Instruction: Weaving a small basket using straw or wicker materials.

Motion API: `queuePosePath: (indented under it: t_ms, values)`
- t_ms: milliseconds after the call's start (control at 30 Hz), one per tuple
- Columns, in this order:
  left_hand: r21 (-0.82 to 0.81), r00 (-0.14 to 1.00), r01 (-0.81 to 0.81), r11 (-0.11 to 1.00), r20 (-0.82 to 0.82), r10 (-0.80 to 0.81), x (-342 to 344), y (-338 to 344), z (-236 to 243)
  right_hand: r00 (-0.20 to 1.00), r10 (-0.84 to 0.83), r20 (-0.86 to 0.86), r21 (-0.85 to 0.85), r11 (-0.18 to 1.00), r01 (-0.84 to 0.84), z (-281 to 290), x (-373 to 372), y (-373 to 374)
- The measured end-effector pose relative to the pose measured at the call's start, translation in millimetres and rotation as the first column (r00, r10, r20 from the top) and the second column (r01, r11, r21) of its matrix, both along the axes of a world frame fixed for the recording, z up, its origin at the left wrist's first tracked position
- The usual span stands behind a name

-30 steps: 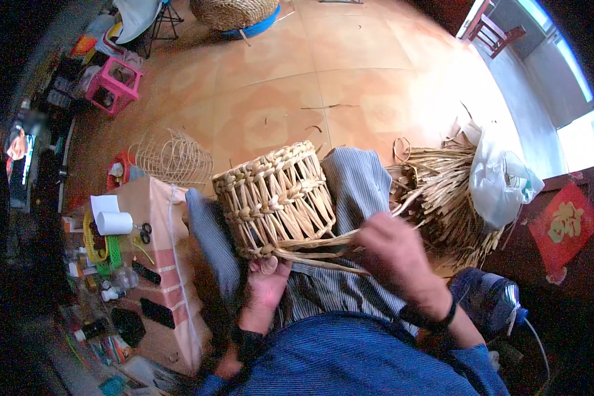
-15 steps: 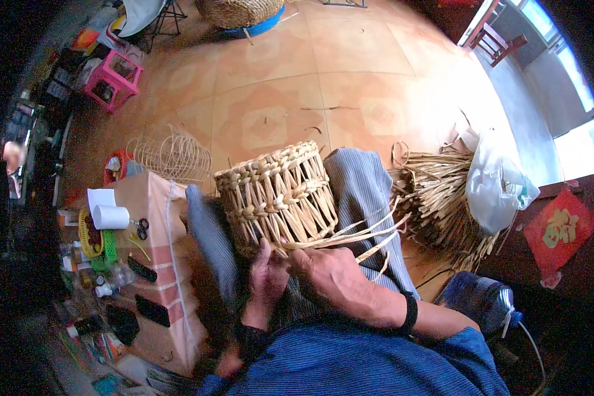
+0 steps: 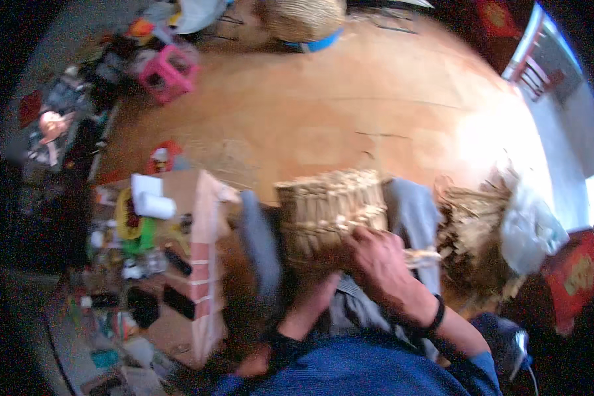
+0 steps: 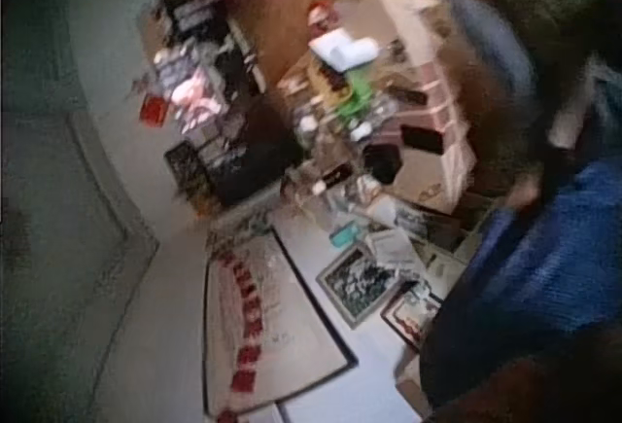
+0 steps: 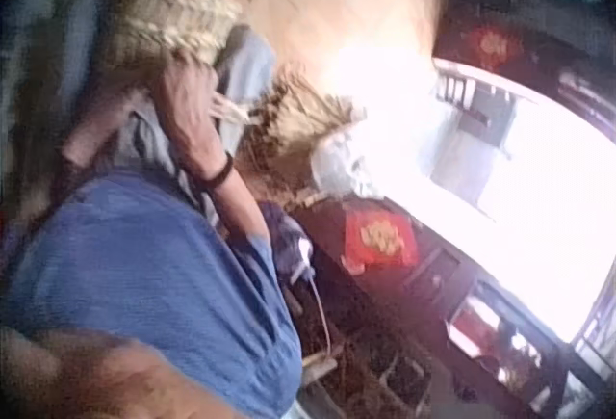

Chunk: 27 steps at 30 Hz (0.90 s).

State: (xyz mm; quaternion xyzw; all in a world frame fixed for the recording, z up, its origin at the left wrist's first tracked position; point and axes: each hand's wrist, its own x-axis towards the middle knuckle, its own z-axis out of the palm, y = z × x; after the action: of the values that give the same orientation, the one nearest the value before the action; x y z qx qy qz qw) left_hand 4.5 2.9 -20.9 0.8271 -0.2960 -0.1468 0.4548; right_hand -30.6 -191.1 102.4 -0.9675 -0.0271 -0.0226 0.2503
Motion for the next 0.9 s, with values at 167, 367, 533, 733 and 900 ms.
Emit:
queuePosePath:
  t_ms: [167,367,533,733,900]
  values:
    - [0.014,0.93,-0.094,0.995,-0.357,0.093,-4.4,11.3,22.0,0.995,-0.007,0.097,-0.056,0.998,0.013,-27.3,9.9,18.6]
    - [-0.583,0.488,-0.618,0.528,-0.81,-0.324,-14.1,-8.1,-13.1,0.994,-0.065,0.088,-0.172,0.982,0.08,-19.6,10.1,25.1]
    - [-0.454,0.793,-0.07,0.888,-0.565,-0.226,-1.1,9.1,-3.1,0.991,-0.114,0.07,-0.088,0.989,0.12,-44.8,2.2,21.5]
    - [0.004,0.979,0.103,0.995,0.178,-0.102,-0.3,4.0,-29.6,0.987,-0.16,-0.021,0.204,0.966,0.161,-52.1,-12.1,18.2]
    - [-0.503,0.885,-0.085,0.86,-0.435,-0.167,6.2,-5.9,-14.7,0.997,-0.071,0.005,0.13,0.989,0.07,-40.7,-12.6,11.7]
